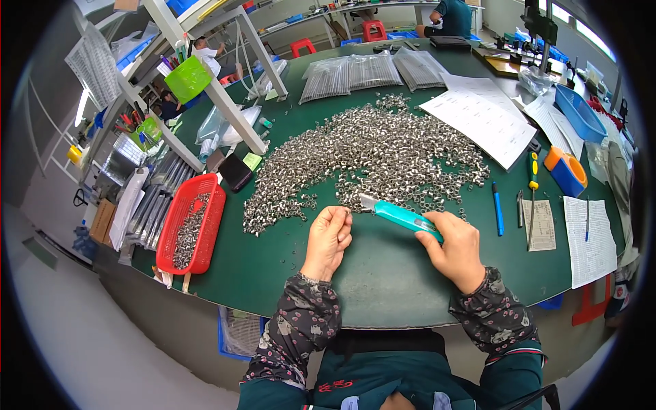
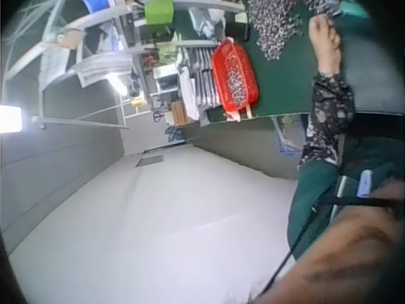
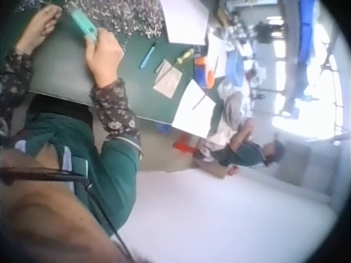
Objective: Inspecting and sorting a pile of small metal hardware components using a utility knife.
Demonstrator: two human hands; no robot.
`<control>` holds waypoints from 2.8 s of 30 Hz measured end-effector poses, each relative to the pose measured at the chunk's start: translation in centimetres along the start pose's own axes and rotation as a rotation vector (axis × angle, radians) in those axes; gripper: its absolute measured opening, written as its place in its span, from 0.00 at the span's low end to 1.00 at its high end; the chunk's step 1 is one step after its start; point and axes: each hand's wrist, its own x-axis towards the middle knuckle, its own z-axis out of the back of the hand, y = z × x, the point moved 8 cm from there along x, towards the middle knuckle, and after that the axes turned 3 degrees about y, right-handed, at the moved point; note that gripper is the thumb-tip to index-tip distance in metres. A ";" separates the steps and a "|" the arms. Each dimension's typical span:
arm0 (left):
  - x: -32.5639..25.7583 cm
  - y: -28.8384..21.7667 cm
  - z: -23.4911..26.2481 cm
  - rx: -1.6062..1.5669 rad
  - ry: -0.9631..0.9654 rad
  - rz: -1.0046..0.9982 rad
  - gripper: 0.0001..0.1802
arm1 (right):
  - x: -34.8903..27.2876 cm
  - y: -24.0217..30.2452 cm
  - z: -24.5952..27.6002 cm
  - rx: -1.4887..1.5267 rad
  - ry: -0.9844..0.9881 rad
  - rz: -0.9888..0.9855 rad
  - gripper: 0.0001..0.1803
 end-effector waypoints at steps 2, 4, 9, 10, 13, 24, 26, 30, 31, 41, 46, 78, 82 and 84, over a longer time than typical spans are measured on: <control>0.0 0.1 -0.3 -0.003 0.018 -0.002 0.06 | 0.0 -0.1 -0.4 0.017 0.056 -0.024 0.13; 0.1 0.1 -0.5 -0.006 0.034 -0.004 0.06 | -0.1 -0.5 -0.9 0.035 0.114 -0.048 0.13; 0.1 0.0 -0.6 0.002 0.035 -0.010 0.06 | -0.3 -1.3 -2.1 0.119 0.263 -0.128 0.14; 0.1 0.0 -0.5 0.002 0.034 -0.009 0.06 | -0.3 -1.4 -2.2 0.120 0.264 -0.129 0.14; 0.1 0.1 -0.5 0.006 0.052 -0.018 0.06 | -0.3 -1.4 -2.2 0.141 0.270 -0.124 0.15; -0.1 0.2 -0.1 0.017 -0.002 0.036 0.09 | 0.1 -0.4 -0.2 0.047 0.026 -0.012 0.12; -0.1 0.1 -0.2 0.017 -0.002 0.031 0.09 | 0.2 -0.3 -0.4 0.036 0.050 -0.001 0.12; 0.0 -0.1 -0.5 0.005 0.026 0.014 0.09 | 0.1 -0.6 -0.5 0.050 0.060 -0.033 0.12; 0.0 -0.1 -0.7 -0.015 0.039 0.014 0.08 | 0.2 -0.7 -0.6 0.054 0.073 -0.046 0.12; 0.3 -0.2 -0.7 -0.024 0.089 -0.034 0.07 | 0.1 -1.5 -1.3 0.140 0.208 -0.156 0.14; 0.2 -0.2 -0.5 0.028 0.066 -0.051 0.07 | -0.1 -2.1 -2.1 0.206 0.283 -0.221 0.14; -0.2 -0.8 -0.4 0.286 -0.010 -0.116 0.07 | -0.3 -2.0 -2.5 0.135 0.288 -0.191 0.12; -0.1 -0.3 -0.1 0.130 -0.011 -0.048 0.07 | -0.1 1.0 -0.4 -0.091 0.046 0.054 0.12; -0.1 -0.2 0.1 0.103 -0.008 -0.026 0.08 | 0.1 0.2 0.1 -0.044 -0.004 0.030 0.12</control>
